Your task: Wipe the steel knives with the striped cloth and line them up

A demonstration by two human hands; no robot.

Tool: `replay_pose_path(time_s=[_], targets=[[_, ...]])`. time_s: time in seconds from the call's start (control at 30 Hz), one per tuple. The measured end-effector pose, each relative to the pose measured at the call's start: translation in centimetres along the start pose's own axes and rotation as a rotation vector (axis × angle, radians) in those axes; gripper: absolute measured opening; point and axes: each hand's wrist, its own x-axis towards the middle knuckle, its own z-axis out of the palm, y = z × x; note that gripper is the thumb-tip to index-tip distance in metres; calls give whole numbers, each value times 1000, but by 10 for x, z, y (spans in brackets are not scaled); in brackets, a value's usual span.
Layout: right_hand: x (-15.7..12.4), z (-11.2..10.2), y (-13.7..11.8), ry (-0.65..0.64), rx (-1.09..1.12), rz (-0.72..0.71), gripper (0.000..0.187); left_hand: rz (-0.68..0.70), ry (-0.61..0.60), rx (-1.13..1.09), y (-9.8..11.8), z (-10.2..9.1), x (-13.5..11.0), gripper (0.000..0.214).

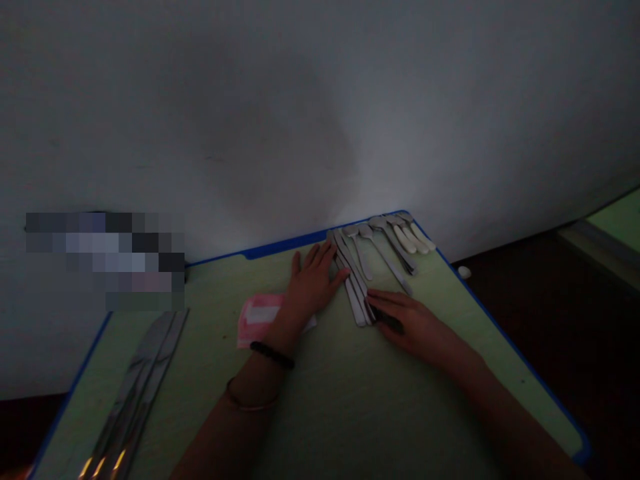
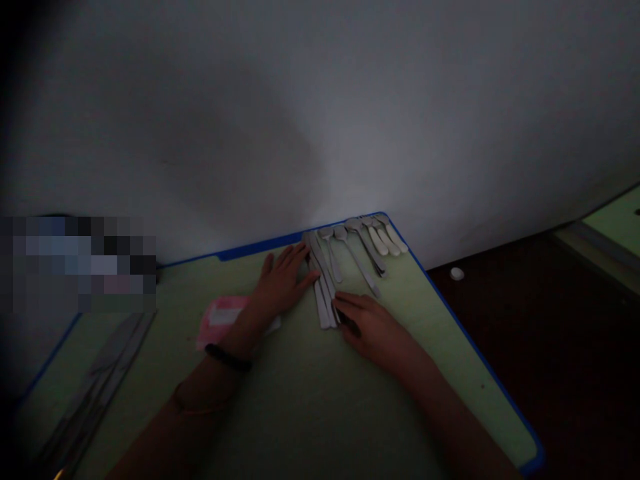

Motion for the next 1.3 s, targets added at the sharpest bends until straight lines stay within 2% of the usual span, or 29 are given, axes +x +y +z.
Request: replay_pose_path(time_s=[0.4,0.53,1.3], targets=[[6,7,4,5,-57,-70,43,7,31,3,2,1,0,64],[6,6,4,7,-60,-51,46,12,20,20,2,1,-1,66],[5,5,6,51,56,-58,46,-9,23,17,5,-1,-2,66]])
